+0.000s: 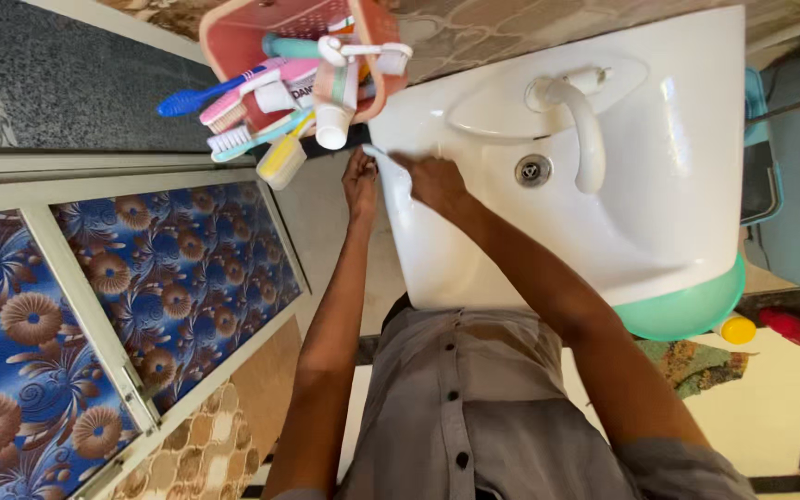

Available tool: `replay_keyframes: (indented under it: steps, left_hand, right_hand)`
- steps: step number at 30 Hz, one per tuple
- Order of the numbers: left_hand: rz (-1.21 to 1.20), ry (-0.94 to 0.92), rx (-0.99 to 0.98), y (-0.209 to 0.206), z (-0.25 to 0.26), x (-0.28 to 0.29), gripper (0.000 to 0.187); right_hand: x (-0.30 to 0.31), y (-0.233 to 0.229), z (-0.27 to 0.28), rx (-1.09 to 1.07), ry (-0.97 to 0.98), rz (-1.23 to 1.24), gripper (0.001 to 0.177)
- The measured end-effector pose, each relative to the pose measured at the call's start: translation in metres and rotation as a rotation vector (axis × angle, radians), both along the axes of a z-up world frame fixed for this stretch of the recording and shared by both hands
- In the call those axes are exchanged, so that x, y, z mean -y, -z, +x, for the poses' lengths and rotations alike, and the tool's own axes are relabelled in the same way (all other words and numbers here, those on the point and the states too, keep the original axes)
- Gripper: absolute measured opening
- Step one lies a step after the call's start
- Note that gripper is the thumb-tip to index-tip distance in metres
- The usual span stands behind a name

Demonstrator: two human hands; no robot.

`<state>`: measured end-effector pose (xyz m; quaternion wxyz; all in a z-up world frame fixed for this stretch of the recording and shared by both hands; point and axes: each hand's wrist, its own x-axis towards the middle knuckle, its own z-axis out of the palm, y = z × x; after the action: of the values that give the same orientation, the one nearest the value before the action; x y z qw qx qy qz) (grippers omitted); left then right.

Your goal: The person fills a green soap dispenser with water from the sink faucet, then uses a toothbrush to scrub the sink basin and faucet. The person rinses the toothbrush and continues scrubbing the sink surfaces.

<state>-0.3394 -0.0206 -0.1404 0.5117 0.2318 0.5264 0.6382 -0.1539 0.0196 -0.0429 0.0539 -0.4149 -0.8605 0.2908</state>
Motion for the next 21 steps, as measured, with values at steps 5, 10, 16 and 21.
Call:
replay_keyframes:
  steps: [5, 10, 16, 21]
  left_hand:
    - [-0.199, -0.052, 0.065, 0.000, -0.006, 0.020, 0.043]
    - [-0.207, -0.010, -0.009, 0.002, -0.010, 0.026, 0.040]
    - [-0.187, 0.063, -0.177, 0.003, -0.005, 0.027, 0.042]
    - [-0.146, 0.148, -0.680, -0.017, 0.011, 0.017, 0.044]
  right_hand:
    - [-0.041, 0.006, -0.026, 0.010, 0.205, -0.020, 0.082]
    - [-0.005, 0.007, -0.002, 0.030, 0.039, 0.020, 0.082]
    - [0.010, 0.008, 0.040, 0.039, 0.155, -0.029, 0.083]
    - [0.022, 0.010, 0.069, 0.105, 0.331, -0.019, 0.083]
